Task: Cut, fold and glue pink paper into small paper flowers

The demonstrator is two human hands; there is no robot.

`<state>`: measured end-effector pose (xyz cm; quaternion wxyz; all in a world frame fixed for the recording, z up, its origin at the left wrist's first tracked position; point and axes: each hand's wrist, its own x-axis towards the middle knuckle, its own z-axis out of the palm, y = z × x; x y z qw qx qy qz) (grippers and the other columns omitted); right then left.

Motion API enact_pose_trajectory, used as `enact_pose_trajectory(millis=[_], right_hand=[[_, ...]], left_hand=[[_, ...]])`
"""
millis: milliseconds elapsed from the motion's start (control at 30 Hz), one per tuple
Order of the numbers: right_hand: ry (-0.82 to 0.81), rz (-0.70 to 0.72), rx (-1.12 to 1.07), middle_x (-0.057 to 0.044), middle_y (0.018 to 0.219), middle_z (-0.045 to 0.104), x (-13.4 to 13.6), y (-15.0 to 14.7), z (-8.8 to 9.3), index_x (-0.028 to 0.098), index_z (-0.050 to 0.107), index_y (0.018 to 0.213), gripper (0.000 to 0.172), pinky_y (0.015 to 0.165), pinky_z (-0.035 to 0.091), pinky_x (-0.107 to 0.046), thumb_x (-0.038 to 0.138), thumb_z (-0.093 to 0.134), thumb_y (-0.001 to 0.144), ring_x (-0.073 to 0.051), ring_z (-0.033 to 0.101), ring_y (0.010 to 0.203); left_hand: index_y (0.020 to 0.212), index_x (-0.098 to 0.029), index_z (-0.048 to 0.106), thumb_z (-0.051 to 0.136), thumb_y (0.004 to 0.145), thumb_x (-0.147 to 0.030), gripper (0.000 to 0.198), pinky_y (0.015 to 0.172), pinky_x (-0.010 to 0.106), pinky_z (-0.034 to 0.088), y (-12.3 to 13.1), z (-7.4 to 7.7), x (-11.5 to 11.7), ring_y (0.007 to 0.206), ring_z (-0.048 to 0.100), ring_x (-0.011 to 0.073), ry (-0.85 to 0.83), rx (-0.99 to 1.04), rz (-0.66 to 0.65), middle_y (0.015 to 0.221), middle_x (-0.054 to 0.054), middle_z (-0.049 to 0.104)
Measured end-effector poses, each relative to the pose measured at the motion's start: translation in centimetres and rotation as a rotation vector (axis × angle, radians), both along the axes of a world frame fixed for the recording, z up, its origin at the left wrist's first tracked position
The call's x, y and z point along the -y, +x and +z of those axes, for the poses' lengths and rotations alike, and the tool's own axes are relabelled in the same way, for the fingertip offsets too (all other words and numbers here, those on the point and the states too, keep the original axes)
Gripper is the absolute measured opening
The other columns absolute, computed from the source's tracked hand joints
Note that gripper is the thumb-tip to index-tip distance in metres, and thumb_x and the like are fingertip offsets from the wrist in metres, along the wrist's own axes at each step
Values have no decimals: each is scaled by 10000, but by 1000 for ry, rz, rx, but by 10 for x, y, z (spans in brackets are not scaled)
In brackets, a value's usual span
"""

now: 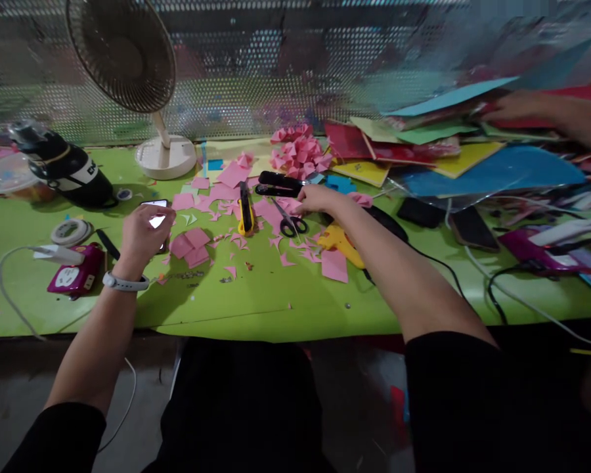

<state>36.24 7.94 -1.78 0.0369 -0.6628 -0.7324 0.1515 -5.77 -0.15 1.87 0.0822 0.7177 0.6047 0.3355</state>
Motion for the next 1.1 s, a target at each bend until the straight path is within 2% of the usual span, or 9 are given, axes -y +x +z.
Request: enact_pose_trajectory(millis=[100,133,267,467,600,733,833,933,1100], right_hand=[[-162,-109,-22,-35,647,697,-3,-2,-1,205,680,671,169,648,489,-340,300,806,734,-231,667,678],[-155,-137,-39,-41,673,708,-2,-3,0,195,692,708,151,653,490,-337,293,803,736,-231,671,689],[-34,-231,-76,-79,822,760,7,-10,0,185,722,871,122,674,505,-325,226,770,768,-232,700,743],[135,-232,99,-104,994,777,19,-16,-1,218,743,936,128,769,498,-345,253,742,813,-270,704,924],[237,-224,146,-102,918,772,23,-12,0,218,738,831,52,733,462,-336,268,741,819,-258,683,874],[379,-211,185,-110,805,746,30,-10,2,210,710,763,92,695,405,-331,252,727,843,-214,619,773],[411,-242,196,-121,816,746,36,-11,3,212,718,817,96,698,384,-343,261,682,892,-207,594,772],[413,-259,203,-163,928,761,40,-12,5,195,734,869,126,691,380,-352,286,657,910,-235,613,818],[385,-322,187,-196,1069,750,39,-11,5,165,718,1045,267,741,433,-359,328,518,975,-300,667,931]], left_hand=[[958,-205,764,620,872,-309,197,789,334,542,0,-2,-2,900,680,219,-13,1,4,1050,92,752],[960,-203,764,619,873,-310,199,794,339,544,0,-2,-3,906,680,221,-14,2,0,1051,92,754],[938,-206,760,607,878,-312,196,811,343,550,1,-3,-5,902,680,214,-9,15,-22,1021,84,761],[933,-198,761,582,875,-312,220,820,333,549,-1,-8,-8,889,689,209,-21,10,-31,995,80,771],[912,-201,765,582,870,-317,220,839,329,551,-2,-11,-10,883,702,211,-12,23,-55,971,76,782],[913,-194,776,591,863,-318,229,818,326,553,-1,-11,-10,861,715,215,-29,39,-60,941,75,790],[924,-193,781,587,866,-328,244,796,330,554,0,-10,-9,864,718,223,-41,33,-57,953,74,793],[924,-192,786,587,866,-326,246,790,332,555,1,-9,-8,861,718,224,-39,28,-55,962,72,795],[936,-171,793,585,869,-327,268,779,331,549,1,-12,-10,851,715,231,-37,20,-60,969,90,795]])
